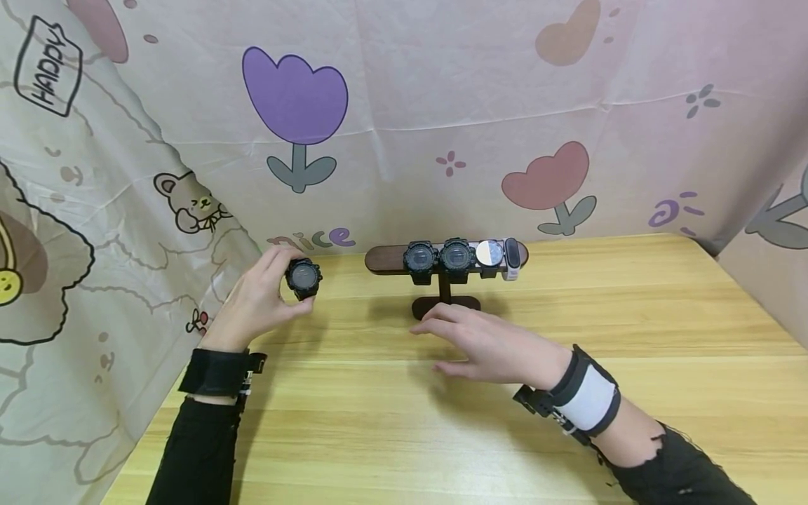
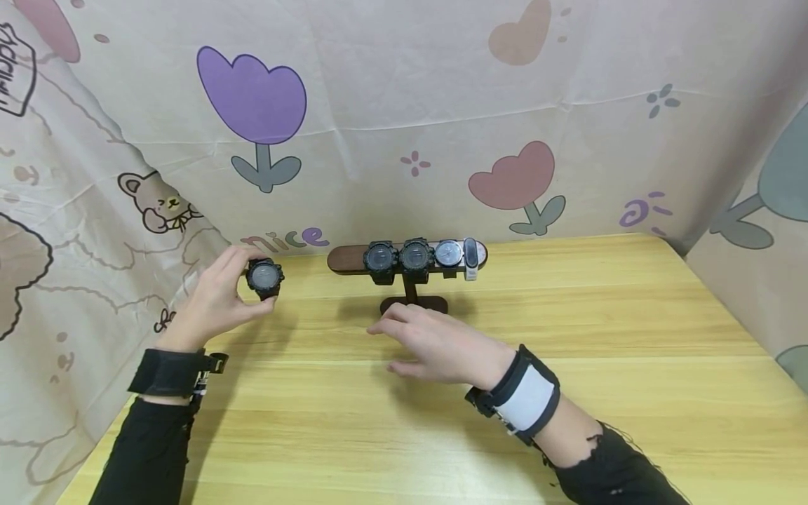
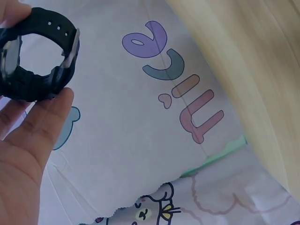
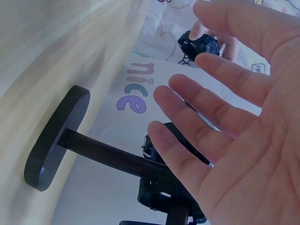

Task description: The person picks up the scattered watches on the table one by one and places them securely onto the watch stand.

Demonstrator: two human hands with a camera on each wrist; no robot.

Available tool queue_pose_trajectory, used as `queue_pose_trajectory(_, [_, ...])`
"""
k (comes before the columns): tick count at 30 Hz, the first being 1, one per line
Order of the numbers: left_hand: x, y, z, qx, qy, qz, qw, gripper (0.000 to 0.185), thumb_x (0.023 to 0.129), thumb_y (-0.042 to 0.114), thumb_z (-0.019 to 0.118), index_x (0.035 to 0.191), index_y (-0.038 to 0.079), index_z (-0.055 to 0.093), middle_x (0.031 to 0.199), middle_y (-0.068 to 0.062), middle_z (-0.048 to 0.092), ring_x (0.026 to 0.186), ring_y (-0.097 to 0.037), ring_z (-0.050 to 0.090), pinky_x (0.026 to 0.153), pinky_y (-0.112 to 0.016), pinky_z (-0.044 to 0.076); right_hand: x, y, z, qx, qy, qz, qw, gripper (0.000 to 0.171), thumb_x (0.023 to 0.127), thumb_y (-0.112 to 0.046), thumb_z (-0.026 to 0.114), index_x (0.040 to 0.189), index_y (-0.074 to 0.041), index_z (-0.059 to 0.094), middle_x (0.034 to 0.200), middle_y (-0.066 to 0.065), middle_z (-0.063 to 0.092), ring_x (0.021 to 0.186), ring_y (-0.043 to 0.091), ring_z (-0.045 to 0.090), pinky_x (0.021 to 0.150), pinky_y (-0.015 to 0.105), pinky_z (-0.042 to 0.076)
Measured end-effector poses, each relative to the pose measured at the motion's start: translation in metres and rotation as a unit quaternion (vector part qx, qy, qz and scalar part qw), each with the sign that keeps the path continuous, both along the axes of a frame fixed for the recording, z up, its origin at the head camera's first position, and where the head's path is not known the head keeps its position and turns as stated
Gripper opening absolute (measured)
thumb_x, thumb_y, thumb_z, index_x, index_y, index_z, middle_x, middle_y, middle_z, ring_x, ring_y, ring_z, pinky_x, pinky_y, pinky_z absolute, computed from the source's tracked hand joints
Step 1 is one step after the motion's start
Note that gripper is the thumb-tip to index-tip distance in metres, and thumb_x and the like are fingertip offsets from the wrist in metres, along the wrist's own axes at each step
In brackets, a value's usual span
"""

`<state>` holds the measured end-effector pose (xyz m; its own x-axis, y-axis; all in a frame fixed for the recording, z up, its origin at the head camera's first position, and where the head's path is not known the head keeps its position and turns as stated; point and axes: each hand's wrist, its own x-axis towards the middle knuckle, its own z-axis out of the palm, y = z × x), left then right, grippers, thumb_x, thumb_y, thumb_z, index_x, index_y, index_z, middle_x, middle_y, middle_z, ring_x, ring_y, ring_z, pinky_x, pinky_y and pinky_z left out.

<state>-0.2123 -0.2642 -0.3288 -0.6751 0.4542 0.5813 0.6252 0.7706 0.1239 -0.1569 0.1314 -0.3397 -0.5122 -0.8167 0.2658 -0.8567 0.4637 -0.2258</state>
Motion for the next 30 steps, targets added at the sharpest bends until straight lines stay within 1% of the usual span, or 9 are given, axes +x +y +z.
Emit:
queue_pose_trajectory(4, [-0.001, 0.003, -0.001, -0.003, 0.012, -0.005, 0.9999, 0.064, 0.072, 0.019, 0.089, 0.128, 0.003, 0.062, 0.128, -0.014, 0.064, 0.113, -0.032, 0.067, 0.094, -0.051, 0.060, 0.001, 0.002, 0.003, 0.001, -0.010, -0.006, 1.000, 0.054, 0.095, -0.026, 0.082, 0.145, -0.013, 0.065, 0.137, 0.006, 0.066, 0.126, 0.023, 0.066, 0.108, 0.043, 0.058])
queue_pose_trajectory(9, [-0.002, 0.007, 0.000, 0.001, 0.014, -0.019, 0.9997, 0.064, 0.073, 0.018, 0.089, 0.129, 0.001, 0.063, 0.128, -0.017, 0.065, 0.115, -0.034, 0.066, 0.097, -0.050, 0.058, 0.001, 0.004, 0.007, -0.002, -0.019, -0.013, 1.000, 0.054, 0.096, -0.027, 0.082, 0.145, -0.012, 0.065, 0.138, 0.006, 0.066, 0.128, 0.023, 0.065, 0.109, 0.044, 0.057])
queue_pose_trajectory(14, [-0.001, 0.009, 0.000, 0.000, 0.017, -0.019, 0.9997, 0.067, 0.073, 0.020, 0.090, 0.131, 0.000, 0.063, 0.130, -0.019, 0.067, 0.119, -0.035, 0.065, 0.101, -0.052, 0.058, 0.001, 0.007, 0.011, -0.006, -0.014, -0.017, 1.000, 0.055, 0.096, -0.028, 0.082, 0.145, -0.012, 0.065, 0.138, 0.005, 0.066, 0.127, 0.022, 0.066, 0.107, 0.042, 0.059])
queue_pose_trajectory(19, [-0.001, 0.012, -0.001, 0.003, 0.011, -0.023, 0.9997, 0.067, 0.072, 0.020, 0.093, 0.130, 0.001, 0.064, 0.126, -0.016, 0.068, 0.114, -0.032, 0.065, 0.098, -0.050, 0.059, -0.001, 0.011, 0.014, -0.019, 0.005, -0.010, 1.000, 0.053, 0.096, -0.025, 0.082, 0.144, -0.010, 0.065, 0.134, 0.007, 0.068, 0.122, 0.021, 0.068, 0.104, 0.040, 0.060])
queue_pose_trajectory(22, [-0.001, 0.013, 0.000, 0.006, 0.008, -0.028, 0.9996, 0.065, 0.072, 0.020, 0.093, 0.128, 0.002, 0.064, 0.124, -0.015, 0.067, 0.110, -0.029, 0.066, 0.095, -0.048, 0.060, -0.003, 0.013, 0.016, -0.025, 0.009, -0.007, 1.000, 0.050, 0.097, -0.023, 0.081, 0.143, -0.009, 0.066, 0.133, 0.007, 0.068, 0.119, 0.021, 0.068, 0.102, 0.040, 0.060])
queue_pose_trajectory(26, [-0.001, 0.015, 0.000, 0.007, 0.005, -0.030, 0.9995, 0.065, 0.072, 0.019, 0.093, 0.128, 0.002, 0.064, 0.125, -0.015, 0.066, 0.110, -0.029, 0.066, 0.096, -0.047, 0.060, -0.004, 0.015, 0.019, -0.033, 0.002, -0.008, 0.999, 0.050, 0.098, -0.022, 0.081, 0.143, -0.009, 0.066, 0.133, 0.006, 0.068, 0.119, 0.021, 0.068, 0.101, 0.041, 0.060])
queue_pose_trajectory(30, [-0.002, 0.018, 0.000, 0.005, -0.009, -0.029, 0.9995, 0.065, 0.073, 0.020, 0.092, 0.129, 0.002, 0.063, 0.127, -0.015, 0.066, 0.111, -0.030, 0.066, 0.095, -0.049, 0.061, -0.003, 0.018, 0.022, -0.039, -0.008, -0.019, 0.999, 0.050, 0.097, -0.022, 0.081, 0.143, -0.012, 0.066, 0.133, 0.004, 0.067, 0.118, 0.019, 0.068, 0.101, 0.041, 0.060])
